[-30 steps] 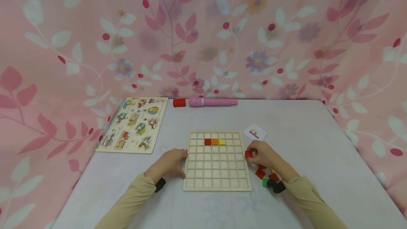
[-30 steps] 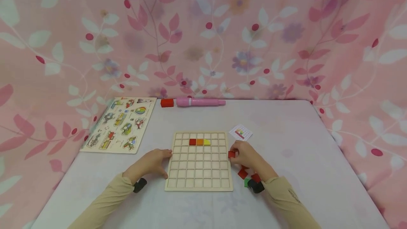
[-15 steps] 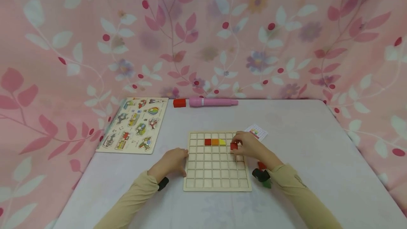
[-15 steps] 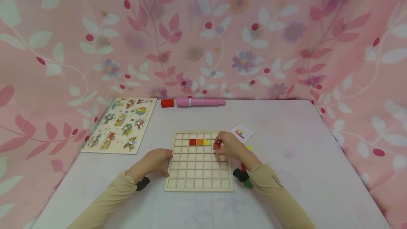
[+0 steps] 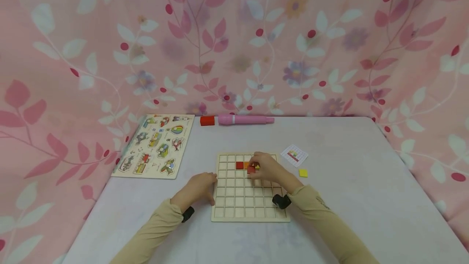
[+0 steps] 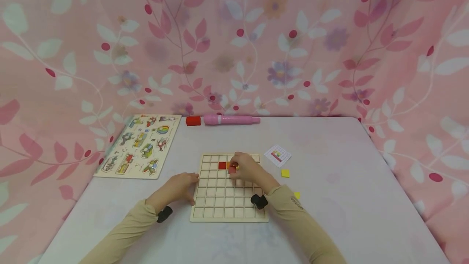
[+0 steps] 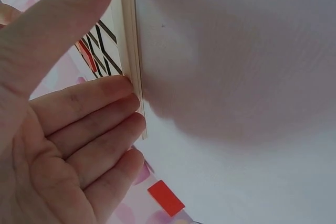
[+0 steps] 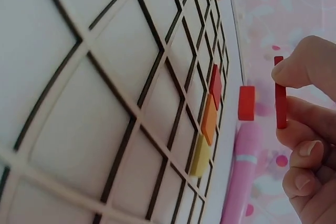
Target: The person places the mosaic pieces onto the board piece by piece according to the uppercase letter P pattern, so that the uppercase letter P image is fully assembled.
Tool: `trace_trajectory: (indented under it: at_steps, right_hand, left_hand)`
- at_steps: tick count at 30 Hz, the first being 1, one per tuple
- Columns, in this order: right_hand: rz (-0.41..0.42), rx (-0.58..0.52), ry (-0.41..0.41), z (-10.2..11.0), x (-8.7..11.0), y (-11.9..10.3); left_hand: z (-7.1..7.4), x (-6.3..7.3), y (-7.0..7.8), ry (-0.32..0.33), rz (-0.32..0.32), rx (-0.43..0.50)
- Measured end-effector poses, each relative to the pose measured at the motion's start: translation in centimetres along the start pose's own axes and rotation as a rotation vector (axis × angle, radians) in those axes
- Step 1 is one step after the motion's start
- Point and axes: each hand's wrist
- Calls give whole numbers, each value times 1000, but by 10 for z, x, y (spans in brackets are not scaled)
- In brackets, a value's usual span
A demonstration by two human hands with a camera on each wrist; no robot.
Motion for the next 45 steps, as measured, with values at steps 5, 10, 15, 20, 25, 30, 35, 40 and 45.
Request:
trace_trajectory:
  at_steps: [5, 10, 15, 20, 25, 30, 35, 40, 45]
  right_hand:
    - [-29, -32, -51, -11, -7, -2]
    - [-36, -35, -75, -20, -12, -4]
    - [-93, -57, -101, -23, -17, -7]
    - [-121, -39, -133, -29, -20, -3]
    - [-121, 20, -132, -35, -23, 0]
    - [-133, 78, -123, -35, -24, 1]
    - [-140, 63, -126, -37, -25, 0]
    - [-108, 51, -114, -37, -27, 0]
    - [-98, 62, -108, -37, -28, -2]
  left_hand:
    - [0, 0, 1, 0, 5, 11]
    - [1, 0, 1, -12, 12, 9]
    - [1, 0, 0, 0, 6, 7]
    - [0, -1, -2, 7, 2, 20]
    - [-2, -1, -2, 15, 11, 36]
    - [-1, 0, 0, 14, 14, 79]
    - [-4, 2, -1, 46, 8, 85]
    - [-4, 1, -1, 63, 0, 98]
    - [-4, 2, -2, 59, 1, 104]
Point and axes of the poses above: each hand's wrist, its own x-axis away from the middle knuckle, its own z-axis out of the back of the hand, y = z × x, and after that the axes turned 7 degrees about -x, right-handed
